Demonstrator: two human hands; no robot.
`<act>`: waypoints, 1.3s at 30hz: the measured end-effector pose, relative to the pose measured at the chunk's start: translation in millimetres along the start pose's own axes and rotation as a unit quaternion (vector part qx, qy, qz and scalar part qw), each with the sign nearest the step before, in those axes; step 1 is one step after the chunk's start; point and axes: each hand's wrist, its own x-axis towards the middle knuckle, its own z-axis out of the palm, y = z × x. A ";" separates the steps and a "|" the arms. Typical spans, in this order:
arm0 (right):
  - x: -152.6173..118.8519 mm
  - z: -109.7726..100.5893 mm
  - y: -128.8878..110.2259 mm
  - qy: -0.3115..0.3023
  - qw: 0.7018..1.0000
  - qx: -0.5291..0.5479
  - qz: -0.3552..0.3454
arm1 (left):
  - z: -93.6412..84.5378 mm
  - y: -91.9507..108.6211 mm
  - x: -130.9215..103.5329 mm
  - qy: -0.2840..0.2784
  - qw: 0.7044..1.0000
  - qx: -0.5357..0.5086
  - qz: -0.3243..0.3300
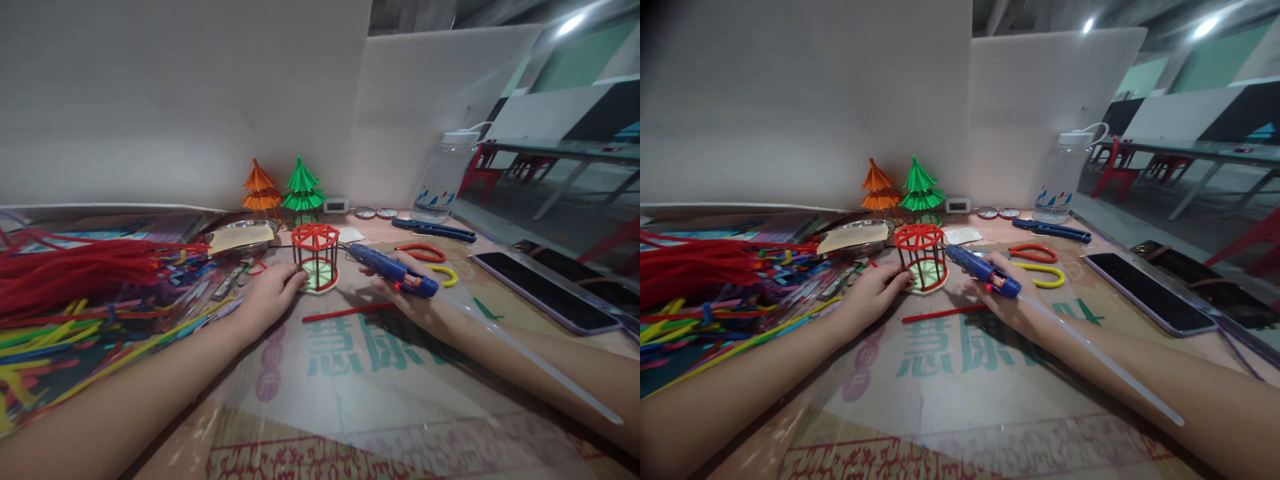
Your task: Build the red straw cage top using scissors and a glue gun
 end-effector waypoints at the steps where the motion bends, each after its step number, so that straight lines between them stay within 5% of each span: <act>1: -0.2 1.1 2.4 0.001 1.000 0.003 -0.009 | 0.1 -0.5 0.1 0.002 1.000 0.005 -0.001; 18: 1.4 0.7 -13.1 0.035 0.997 -0.067 0.016 | 0.8 0.8 -0.3 0.002 1.000 0.013 0.000; 39: 1.5 7.5 4.3 0.034 0.999 -0.039 0.011 | 0.6 0.5 1.2 -0.012 1.000 0.006 0.001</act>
